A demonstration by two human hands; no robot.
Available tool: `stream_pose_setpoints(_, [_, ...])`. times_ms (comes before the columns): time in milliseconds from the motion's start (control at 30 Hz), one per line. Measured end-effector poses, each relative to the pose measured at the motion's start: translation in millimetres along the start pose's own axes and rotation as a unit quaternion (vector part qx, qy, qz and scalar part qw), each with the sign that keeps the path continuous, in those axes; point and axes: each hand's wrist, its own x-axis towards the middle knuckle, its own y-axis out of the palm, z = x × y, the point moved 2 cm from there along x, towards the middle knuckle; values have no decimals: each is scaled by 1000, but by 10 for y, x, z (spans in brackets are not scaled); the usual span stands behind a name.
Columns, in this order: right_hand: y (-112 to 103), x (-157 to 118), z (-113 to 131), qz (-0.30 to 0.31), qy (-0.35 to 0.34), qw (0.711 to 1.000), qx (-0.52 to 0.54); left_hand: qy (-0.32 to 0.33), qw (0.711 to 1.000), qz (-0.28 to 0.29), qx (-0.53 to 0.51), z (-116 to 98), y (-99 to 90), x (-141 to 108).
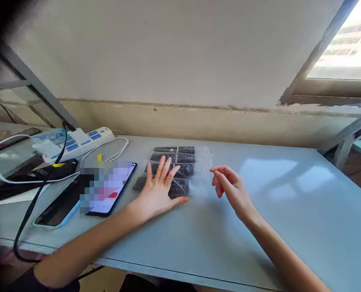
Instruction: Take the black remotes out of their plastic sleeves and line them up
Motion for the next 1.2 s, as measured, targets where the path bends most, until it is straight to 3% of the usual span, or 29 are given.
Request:
stream_pose_setpoints(167, [16,-19,8,6,-5,1000,-2,-73,996,46,-32,145,7,9])
stream_pose_setpoints(300, [30,-19,15,10,1,1000,-9,-36,994,67,-82,124,-24,38])
stream_pose_setpoints(500, [31,-15,12,18,0,1000,-10,9,997,11,-82,70,37,112])
stream_pose_setpoints(667, [11,-27,27,13,-7,1000,-12,-93,995,22,-18,226,13,87])
stream_pose_setpoints(767, [3,-30,38,16,-10,1000,-12,-116,993,33,6,320,-45,120])
stream_pose_setpoints(933, [3,-48,55,27,-27,999,2,-86,994,61,-29,396,-42,269])
stream_pose_setpoints(1200, [1,-107,96,52,-62,997,16,-21,996,6,-91,363,3,449])
